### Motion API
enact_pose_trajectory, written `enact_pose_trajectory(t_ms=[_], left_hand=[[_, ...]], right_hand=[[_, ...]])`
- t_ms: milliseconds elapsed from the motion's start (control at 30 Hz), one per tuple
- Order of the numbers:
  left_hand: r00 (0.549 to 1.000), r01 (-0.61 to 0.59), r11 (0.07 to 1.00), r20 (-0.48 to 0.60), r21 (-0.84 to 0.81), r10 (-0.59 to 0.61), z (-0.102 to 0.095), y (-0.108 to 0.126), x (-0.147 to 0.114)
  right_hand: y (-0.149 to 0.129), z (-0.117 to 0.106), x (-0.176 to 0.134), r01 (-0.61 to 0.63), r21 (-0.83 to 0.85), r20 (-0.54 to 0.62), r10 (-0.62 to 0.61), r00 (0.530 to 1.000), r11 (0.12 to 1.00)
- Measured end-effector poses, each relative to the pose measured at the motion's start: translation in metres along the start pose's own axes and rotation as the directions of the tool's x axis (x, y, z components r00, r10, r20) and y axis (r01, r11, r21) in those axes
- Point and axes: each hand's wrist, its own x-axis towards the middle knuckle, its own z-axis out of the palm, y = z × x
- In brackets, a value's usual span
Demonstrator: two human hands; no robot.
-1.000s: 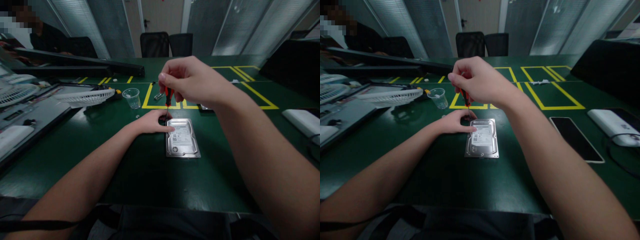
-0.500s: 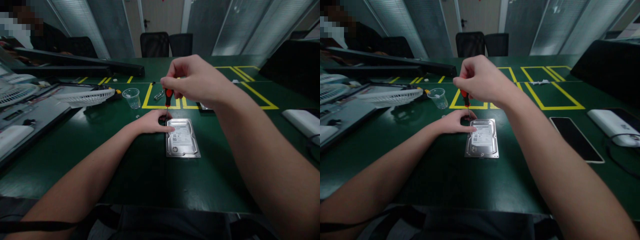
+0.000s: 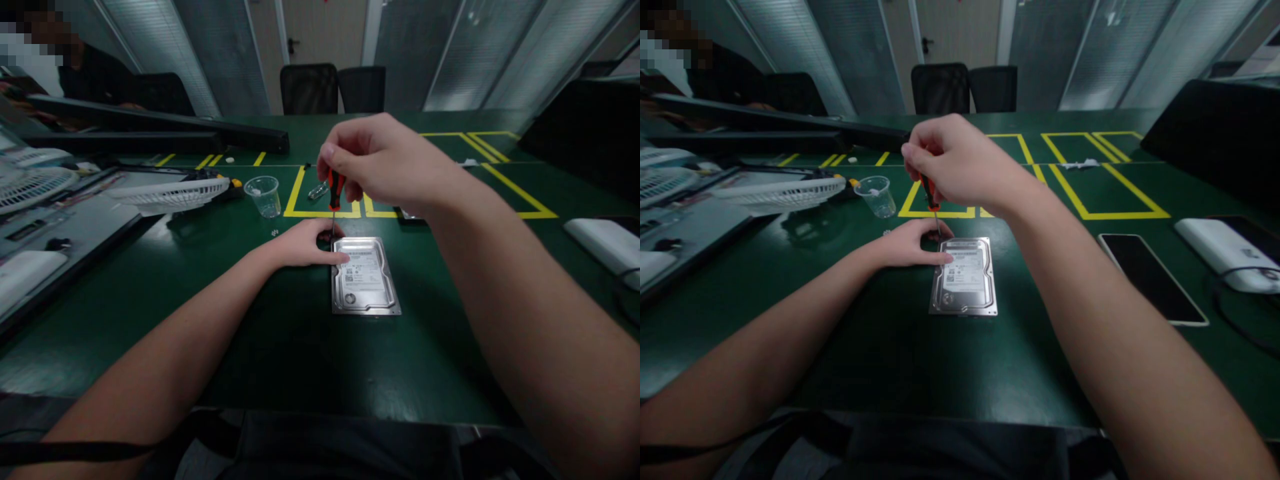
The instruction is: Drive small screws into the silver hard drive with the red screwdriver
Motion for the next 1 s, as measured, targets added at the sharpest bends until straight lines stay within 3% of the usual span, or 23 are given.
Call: enact_pose_trajectory(t_ms=[167, 400, 667, 1000], left_hand=[[1.000, -0.001, 1.000, -0.008, 0.010, 0.001, 0.0002, -0.0005, -0.0001], [1.000, 0.005, 1.000, -0.003, 0.017, -0.005, -0.0001, -0.0004, 0.0002], [1.000, 0.025, 0.999, 0.013, 0.022, -0.025, -0.0021, 0.0051, -0.0001], [1.000, 0.001, 1.000, -0.006, -0.010, -0.001, -0.0001, 0.0014, -0.0005]], right_hand=[[0.0000, 0.0012, 0.0006, -0.094, 0.095, 0.011, 0.093, 0.996, 0.991], [-0.0077, -0.0001, -0.0014, -0.099, -0.054, -0.062, 0.096, 0.993, 0.994], [-0.0079, -0.0007, -0.0037, -0.113, -0.062, -0.079, 0.108, 0.991, 0.992], [-0.0009, -0.0009, -0.0025, 0.014, 0.042, -0.029, -0.013, 0.999, 0.999]])
